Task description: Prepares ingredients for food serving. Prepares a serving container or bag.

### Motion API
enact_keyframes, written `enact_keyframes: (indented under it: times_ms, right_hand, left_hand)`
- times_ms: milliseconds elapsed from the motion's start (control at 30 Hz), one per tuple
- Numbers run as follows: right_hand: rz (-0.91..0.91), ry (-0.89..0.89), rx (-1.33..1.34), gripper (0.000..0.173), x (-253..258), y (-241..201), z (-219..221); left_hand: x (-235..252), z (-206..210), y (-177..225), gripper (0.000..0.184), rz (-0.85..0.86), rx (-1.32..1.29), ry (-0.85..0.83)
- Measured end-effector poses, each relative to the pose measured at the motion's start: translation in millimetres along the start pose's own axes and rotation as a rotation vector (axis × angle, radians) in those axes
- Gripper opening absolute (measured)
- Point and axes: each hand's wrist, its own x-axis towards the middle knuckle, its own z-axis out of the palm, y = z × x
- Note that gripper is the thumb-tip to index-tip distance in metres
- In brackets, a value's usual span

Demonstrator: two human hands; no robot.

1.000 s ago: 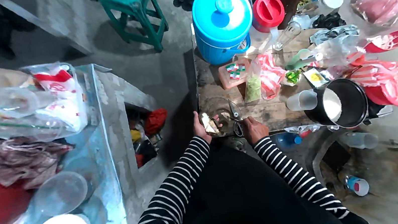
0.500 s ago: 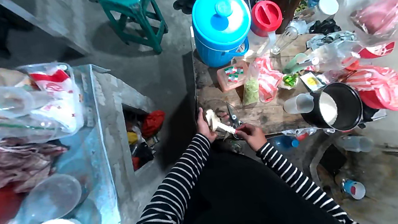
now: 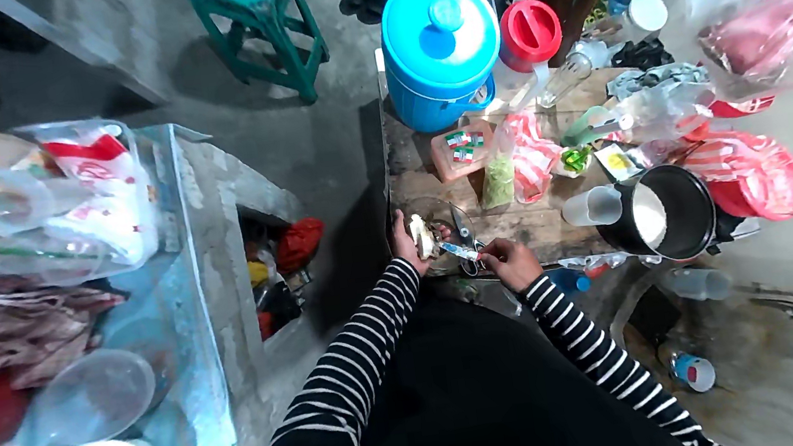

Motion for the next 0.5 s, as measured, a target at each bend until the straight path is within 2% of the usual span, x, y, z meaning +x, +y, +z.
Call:
enact_keyframes:
  times_ms: [100, 167, 300, 400, 500]
  right_hand:
    - [-0.138, 0.114, -0.100, 0.031, -9, -5, -8]
    - [-0.331, 0.196, -0.202, 0.028, -6, 1, -9]
    - [-0.694, 0.220, -0.384, 0.023, 18, 20, -4]
    - [-0.755, 0.213, -0.396, 0.023, 25, 23, 4]
    - [-0.707, 0.214, -0.381, 0.023, 28, 25, 12]
  left_hand:
    - [-6, 3, 6, 0.087, 0.019, 0.109, 0.047]
    - [-5, 2, 9, 0.089, -0.021, 0.151, -0.005]
    - [-7, 3, 13, 0.088, -0.090, 0.284, -0.088]
    - [-7, 4, 13, 0.088, -0.119, 0.333, -0.103]
    - [-7, 5, 11, 0.084, -0.115, 0.331, -0.108]
